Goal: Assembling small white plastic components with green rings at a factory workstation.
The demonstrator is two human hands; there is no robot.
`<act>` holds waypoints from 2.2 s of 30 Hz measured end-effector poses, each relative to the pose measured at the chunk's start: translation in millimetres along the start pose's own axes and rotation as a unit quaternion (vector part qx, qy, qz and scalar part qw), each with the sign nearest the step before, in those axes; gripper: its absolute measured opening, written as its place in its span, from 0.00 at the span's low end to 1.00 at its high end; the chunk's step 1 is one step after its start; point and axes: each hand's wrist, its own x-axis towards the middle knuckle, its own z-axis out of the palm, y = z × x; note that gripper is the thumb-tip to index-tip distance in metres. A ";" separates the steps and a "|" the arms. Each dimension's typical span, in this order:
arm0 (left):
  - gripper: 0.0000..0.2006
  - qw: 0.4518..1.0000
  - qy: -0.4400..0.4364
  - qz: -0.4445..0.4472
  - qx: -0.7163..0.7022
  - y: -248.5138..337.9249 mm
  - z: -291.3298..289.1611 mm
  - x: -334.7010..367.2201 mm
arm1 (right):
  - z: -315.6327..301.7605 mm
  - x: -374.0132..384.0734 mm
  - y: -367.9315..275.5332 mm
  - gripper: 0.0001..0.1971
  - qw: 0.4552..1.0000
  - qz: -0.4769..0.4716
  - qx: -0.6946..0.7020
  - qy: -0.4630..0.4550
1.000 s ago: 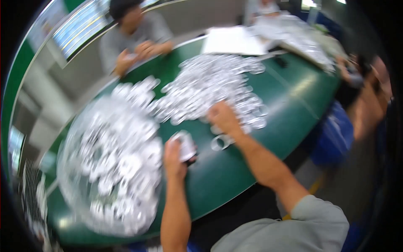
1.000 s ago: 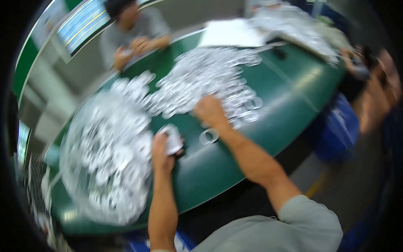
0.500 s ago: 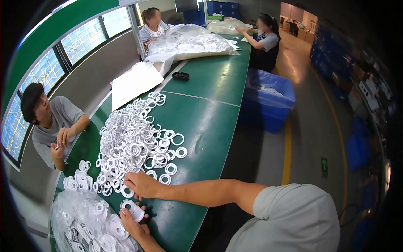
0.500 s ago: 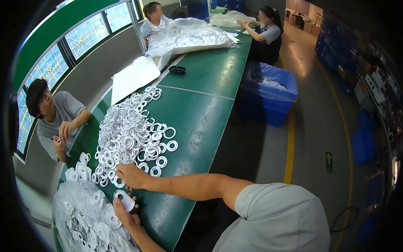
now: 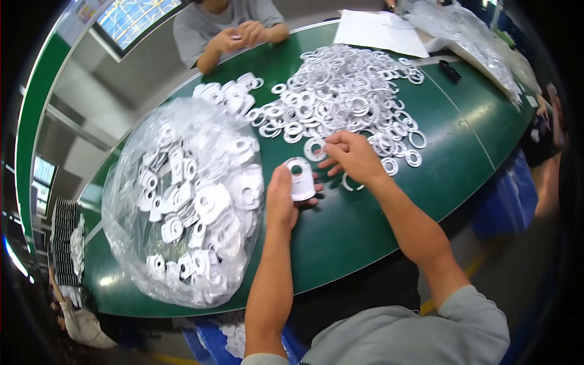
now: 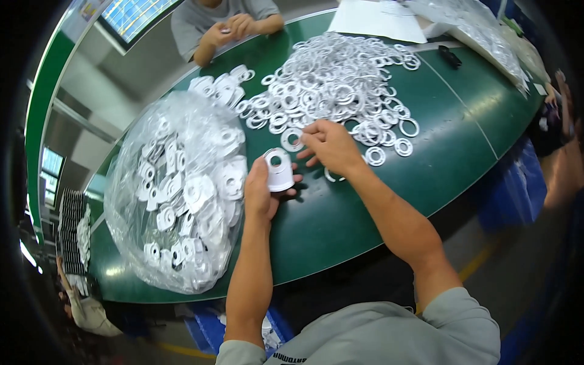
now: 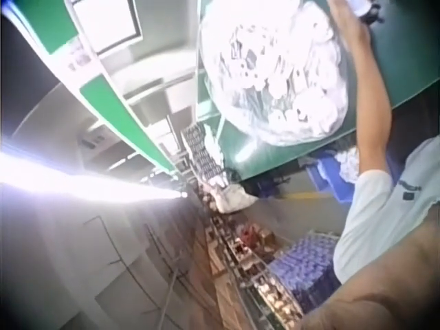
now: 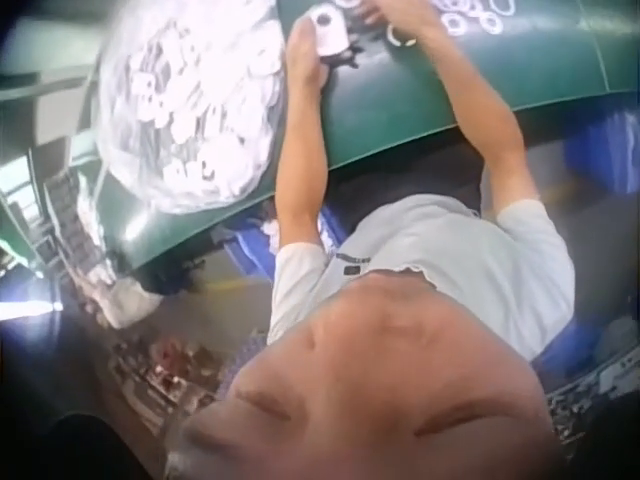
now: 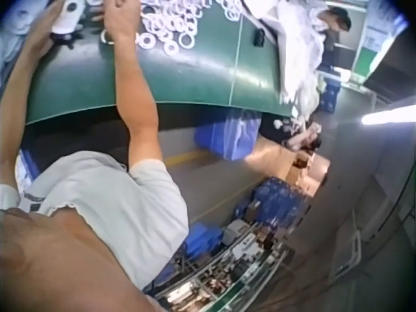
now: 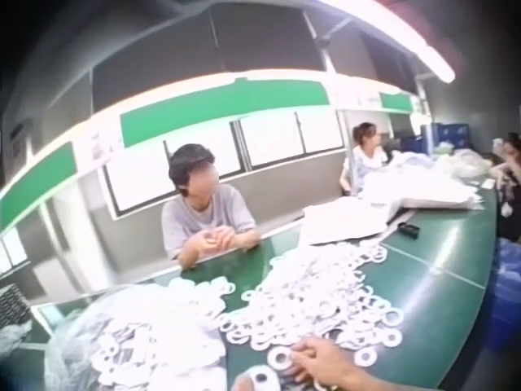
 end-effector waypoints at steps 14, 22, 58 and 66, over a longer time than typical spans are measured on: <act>0.27 0.997 -0.013 -0.047 -0.058 9.9 0.0 -9.3 | 30.6 -15.5 7.8 0.05 0.865 -0.372 -0.337 -0.018; 0.17 0.999 0.028 -0.004 -0.023 8.8 -1.3 -3.4 | 6.2 -8.7 -6.6 0.07 0.902 -0.320 -0.287 0.028; 0.22 0.995 0.076 0.061 0.032 -14.3 -46.6 1.9 | 0.3 0.8 41.6 0.09 0.797 -0.089 -0.598 0.015; 0.18 0.994 0.101 0.009 -0.029 1.2 -5.8 -0.2 | 0.2 -6.4 10.4 0.07 0.859 -0.240 -0.441 0.097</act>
